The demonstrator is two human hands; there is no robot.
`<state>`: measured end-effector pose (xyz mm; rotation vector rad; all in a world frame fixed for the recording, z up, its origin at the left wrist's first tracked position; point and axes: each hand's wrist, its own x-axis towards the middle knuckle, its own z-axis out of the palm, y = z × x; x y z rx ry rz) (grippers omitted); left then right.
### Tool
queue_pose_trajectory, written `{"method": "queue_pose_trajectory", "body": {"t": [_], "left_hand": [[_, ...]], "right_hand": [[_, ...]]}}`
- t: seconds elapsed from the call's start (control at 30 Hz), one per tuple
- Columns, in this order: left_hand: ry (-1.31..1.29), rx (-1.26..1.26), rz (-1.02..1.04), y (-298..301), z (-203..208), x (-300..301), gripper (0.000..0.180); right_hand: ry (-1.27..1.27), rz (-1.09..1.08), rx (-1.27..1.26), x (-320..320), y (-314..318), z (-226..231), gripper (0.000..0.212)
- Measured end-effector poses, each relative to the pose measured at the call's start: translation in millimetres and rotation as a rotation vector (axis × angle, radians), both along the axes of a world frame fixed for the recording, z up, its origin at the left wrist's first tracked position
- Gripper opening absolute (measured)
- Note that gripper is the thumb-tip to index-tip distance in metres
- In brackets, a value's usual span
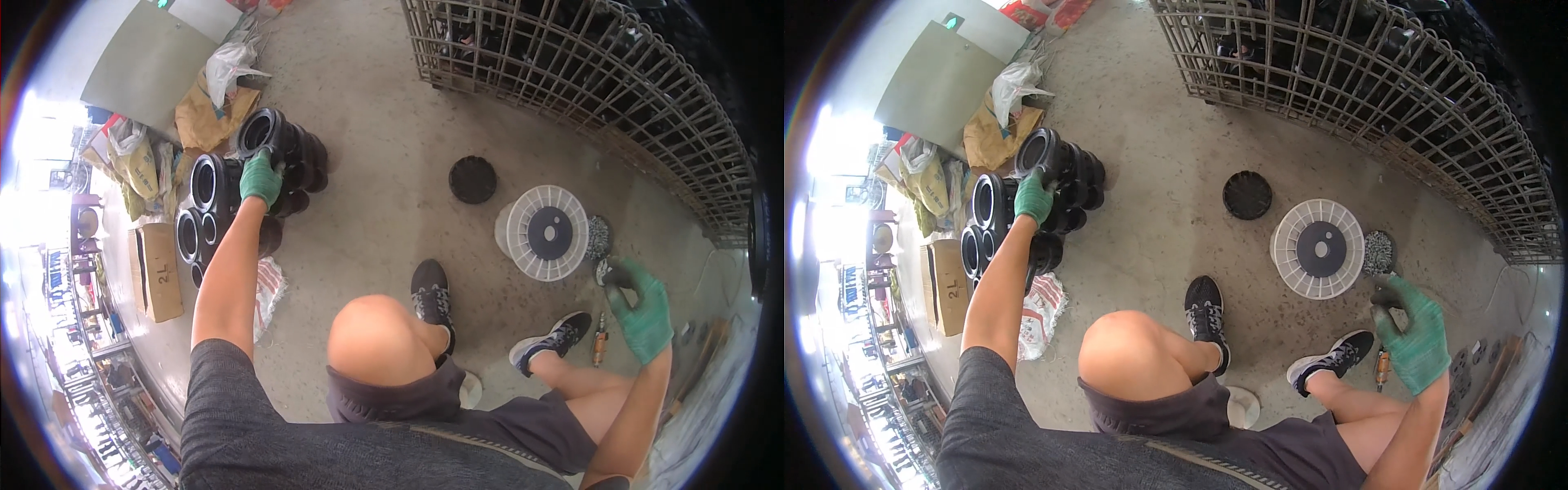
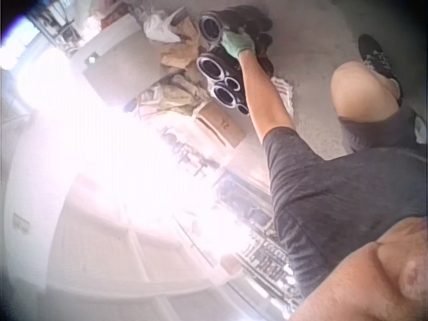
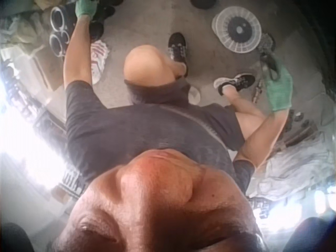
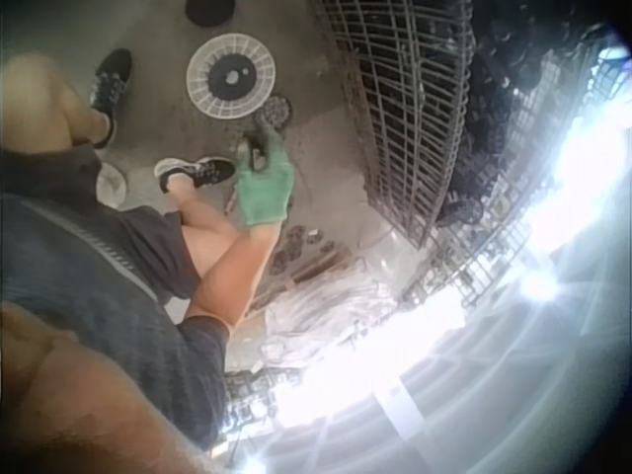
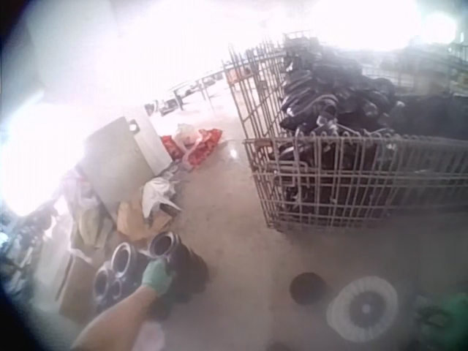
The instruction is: The person pours liquid from a kettle into a small container, walks across a factory floor, and then sits down to assemble black plastic components using a power screwdriver and screws.
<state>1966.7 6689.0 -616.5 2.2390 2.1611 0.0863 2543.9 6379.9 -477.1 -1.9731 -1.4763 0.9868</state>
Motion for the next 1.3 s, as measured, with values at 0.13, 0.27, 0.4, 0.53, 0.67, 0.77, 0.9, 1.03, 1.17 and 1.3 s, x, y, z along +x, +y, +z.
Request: {"method": "queue_pose_trajectory", "body": {"t": [0.13,0.27,0.4,0.53,0.67,0.77,0.9,1.03,1.17,1.3], "left_hand": [[-0.023,0.02,-0.054,-2,-4,12,0.032],[-0.001,0.074,-0.054,-7,-20,4,0.035],[0.02,0.183,-0.138,7,-21,7,0.031],[0.109,0.23,-0.169,-7,-27,19,0.029],[0.044,0.177,-0.071,-23,-31,31,0.031],[0.019,0.225,-0.032,-25,-40,30,0.033],[-0.015,0.024,0.032,-14,-30,17,0.035],[-0.12,-0.036,0.028,-9,-24,14,0.039],[-0.022,-0.036,-0.044,-7,-13,20,0.042],[-0.013,-0.021,-0.013,-16,-15,8,0.046]], "right_hand": [[-0.029,-0.021,-0.008,3,-1,1,0.042],[-0.016,-0.017,-0.01,3,2,-4,0.041],[-0.005,-0.009,-0.023,0,4,-8,0.04],[-0.02,-0.011,-0.036,1,3,-9,0.04],[-0.025,-0.018,-0.026,0,3,-5,0.039],[0.039,-0.029,-0.021,4,1,-6,0.039],[0.013,-0.021,0.004,3,-2,-6,0.039],[0.012,-0.002,0.04,9,-5,1,0.039],[-0.178,0.039,0.075,17,-16,25,0.038],[-0.065,0.037,-0.012,17,-15,20,0.036]]}}
